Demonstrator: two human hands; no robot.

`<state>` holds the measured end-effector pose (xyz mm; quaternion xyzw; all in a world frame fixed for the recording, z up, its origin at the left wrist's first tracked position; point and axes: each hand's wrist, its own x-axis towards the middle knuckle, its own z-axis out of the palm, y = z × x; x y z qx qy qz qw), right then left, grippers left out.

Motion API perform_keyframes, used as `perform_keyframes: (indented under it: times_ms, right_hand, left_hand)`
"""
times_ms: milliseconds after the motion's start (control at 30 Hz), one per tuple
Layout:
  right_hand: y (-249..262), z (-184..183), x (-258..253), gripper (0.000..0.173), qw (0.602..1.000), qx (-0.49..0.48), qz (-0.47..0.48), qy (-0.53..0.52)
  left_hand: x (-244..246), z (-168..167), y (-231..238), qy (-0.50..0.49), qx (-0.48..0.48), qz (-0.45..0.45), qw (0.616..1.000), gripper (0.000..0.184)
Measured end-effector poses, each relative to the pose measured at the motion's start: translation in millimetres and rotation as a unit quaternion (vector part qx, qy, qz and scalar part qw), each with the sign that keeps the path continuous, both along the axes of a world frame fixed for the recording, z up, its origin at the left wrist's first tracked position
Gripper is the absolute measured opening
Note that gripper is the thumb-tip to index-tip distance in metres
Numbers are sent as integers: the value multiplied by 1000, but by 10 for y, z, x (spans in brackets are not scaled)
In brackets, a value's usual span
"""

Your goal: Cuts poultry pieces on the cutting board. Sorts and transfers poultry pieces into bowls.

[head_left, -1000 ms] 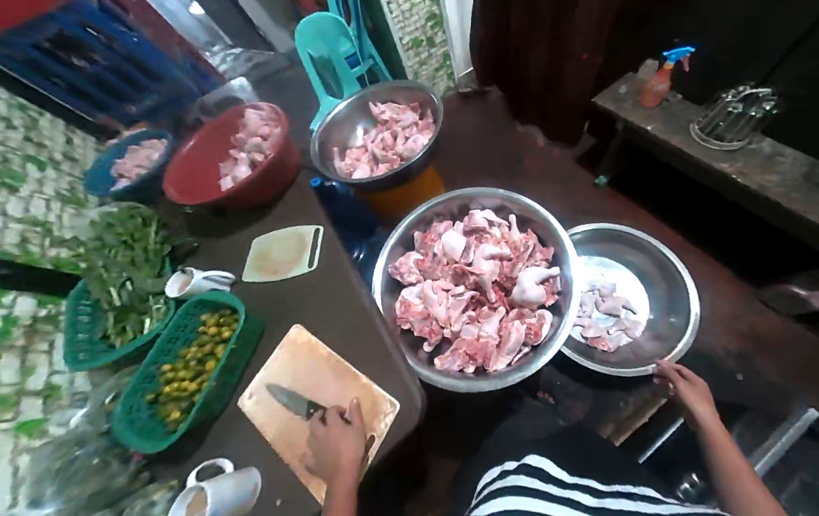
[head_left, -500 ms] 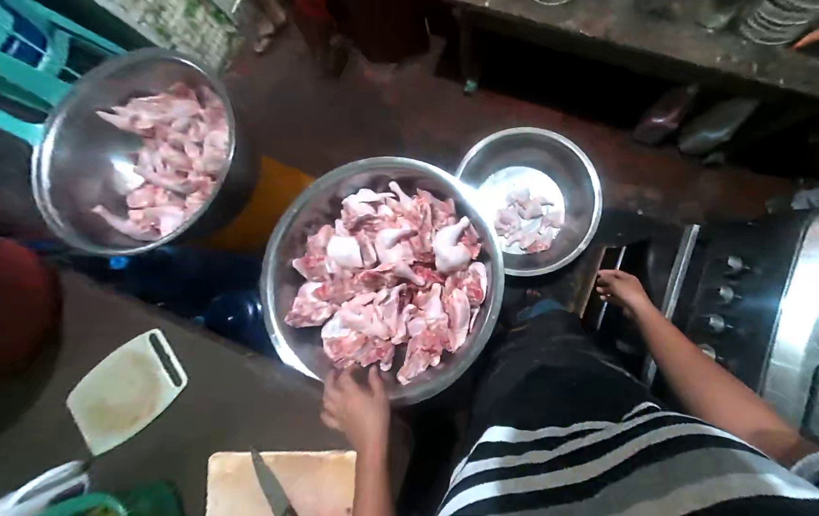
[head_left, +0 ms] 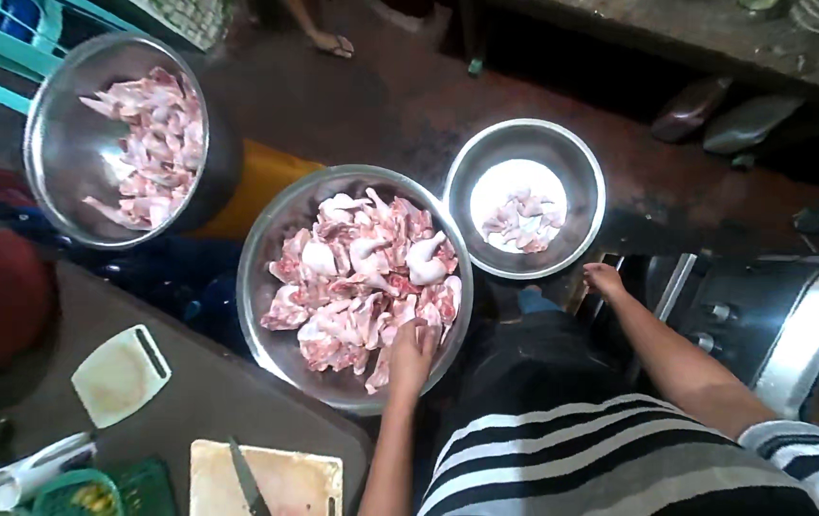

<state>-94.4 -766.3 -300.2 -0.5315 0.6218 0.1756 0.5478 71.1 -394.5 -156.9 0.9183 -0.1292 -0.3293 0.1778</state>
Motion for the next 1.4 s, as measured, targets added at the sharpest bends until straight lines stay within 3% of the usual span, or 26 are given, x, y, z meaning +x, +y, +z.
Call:
perform_keyframes:
  times_ms: [133,233,333,433,533,633,767,867,967,1133,1233,1400]
  right_hand:
    - [-229,-113,148,38,997,-6,80,21]
    - [-299,-180,261,43,994,1,110,9]
    - [-288,-303,344,43,997,10,80,-6]
    - [-209,-463,461,44,1000,22,-2,-11]
    - [-97,-643,418,50,994,64,-88,-10]
    - [-137,-825,446,54,991,71,-113,-3]
    - [-509,-1281,548,62,993,71,-94,-1]
    - [-895,-1839,686,63,997,45,-62,-5]
    - [-1253,-2327,822,64,999,-3,32,15]
    - [-1598,-3153,998,62,991,-63,106,43]
    - [-1760,-3651,1095,66,976,-80,197,45]
    - [-2060,-4638,1202,64,890,-166,423,-22]
  left_hand:
    - [-144,0,-188,7,-9,21,1000,44]
    - [-161,8,-356,-49,-54,15,997,43]
    - [-38,21,-904,-94,-135,-54,985,38]
    - [135,-225,-1741,-14,-211,-112,971,38]
    - [116,-860,-2508,146,-245,-48,957,44]
    - [203,-1687,-2975,248,-162,24,955,53]
    - [526,-2681,-3155,231,-6,49,972,60]
    - [791,-3499,-3187,192,33,84,977,61]
    - [988,-4217,-3233,185,50,90,977,69]
    - [1357,-4939,-3328,153,105,-28,982,77]
    - [1636,-5347,-3330,136,123,-102,978,77]
    - [2096,-5894,-3495,126,147,-233,953,76]
